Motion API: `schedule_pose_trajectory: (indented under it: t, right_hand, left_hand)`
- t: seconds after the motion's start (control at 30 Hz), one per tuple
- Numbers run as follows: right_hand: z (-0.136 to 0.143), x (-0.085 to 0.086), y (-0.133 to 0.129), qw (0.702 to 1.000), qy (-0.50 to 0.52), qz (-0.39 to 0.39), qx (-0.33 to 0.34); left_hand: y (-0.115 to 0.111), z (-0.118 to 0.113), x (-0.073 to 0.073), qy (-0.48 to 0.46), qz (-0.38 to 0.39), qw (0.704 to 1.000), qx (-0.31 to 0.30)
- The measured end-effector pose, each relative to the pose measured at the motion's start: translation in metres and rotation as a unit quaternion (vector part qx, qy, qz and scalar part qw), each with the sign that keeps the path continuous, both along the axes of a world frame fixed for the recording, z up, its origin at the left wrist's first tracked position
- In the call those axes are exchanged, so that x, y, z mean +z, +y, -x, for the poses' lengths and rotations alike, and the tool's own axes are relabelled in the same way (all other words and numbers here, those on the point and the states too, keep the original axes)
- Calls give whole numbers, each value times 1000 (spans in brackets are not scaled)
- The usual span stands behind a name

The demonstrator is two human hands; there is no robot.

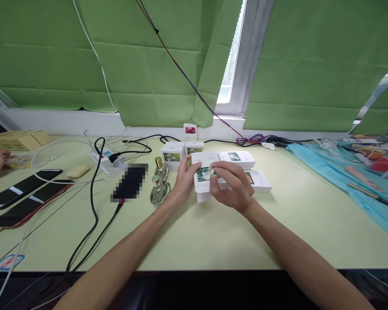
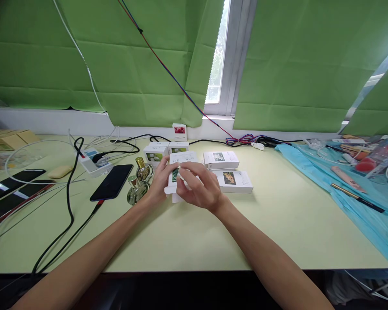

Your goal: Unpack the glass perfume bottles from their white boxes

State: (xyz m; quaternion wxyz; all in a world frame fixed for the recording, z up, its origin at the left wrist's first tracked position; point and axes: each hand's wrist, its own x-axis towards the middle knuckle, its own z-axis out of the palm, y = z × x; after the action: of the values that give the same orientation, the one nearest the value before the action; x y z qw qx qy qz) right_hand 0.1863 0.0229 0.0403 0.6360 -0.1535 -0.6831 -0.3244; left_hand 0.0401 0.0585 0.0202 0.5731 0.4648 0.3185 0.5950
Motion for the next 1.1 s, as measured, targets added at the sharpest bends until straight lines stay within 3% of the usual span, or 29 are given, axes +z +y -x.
schedule_pose_trajectory:
  t: [0.17, 0.27, 0.47, 0.8, 1.1]
  right_hand:
    - [-3, -2, 9, 996, 80, 28, -12]
    - [-6, -5, 13, 989, 110, 96, -28]
    - [-6, -12, 17, 957, 75, 268, -78]
    - [-12, -22, 28, 914, 61, 386, -107]
    - [-14, -29, 29, 846, -87, 524, -45]
  left_hand:
    - [7, 2, 1, -51, 8, 992, 115]
    - [7, 4, 2, -63, 13, 986, 153]
    - [6, 4, 4, -66, 2, 980, 186]
    - [1, 2, 14, -126, 14, 969, 211]
    - [3, 2, 8, -77, -19, 971, 227]
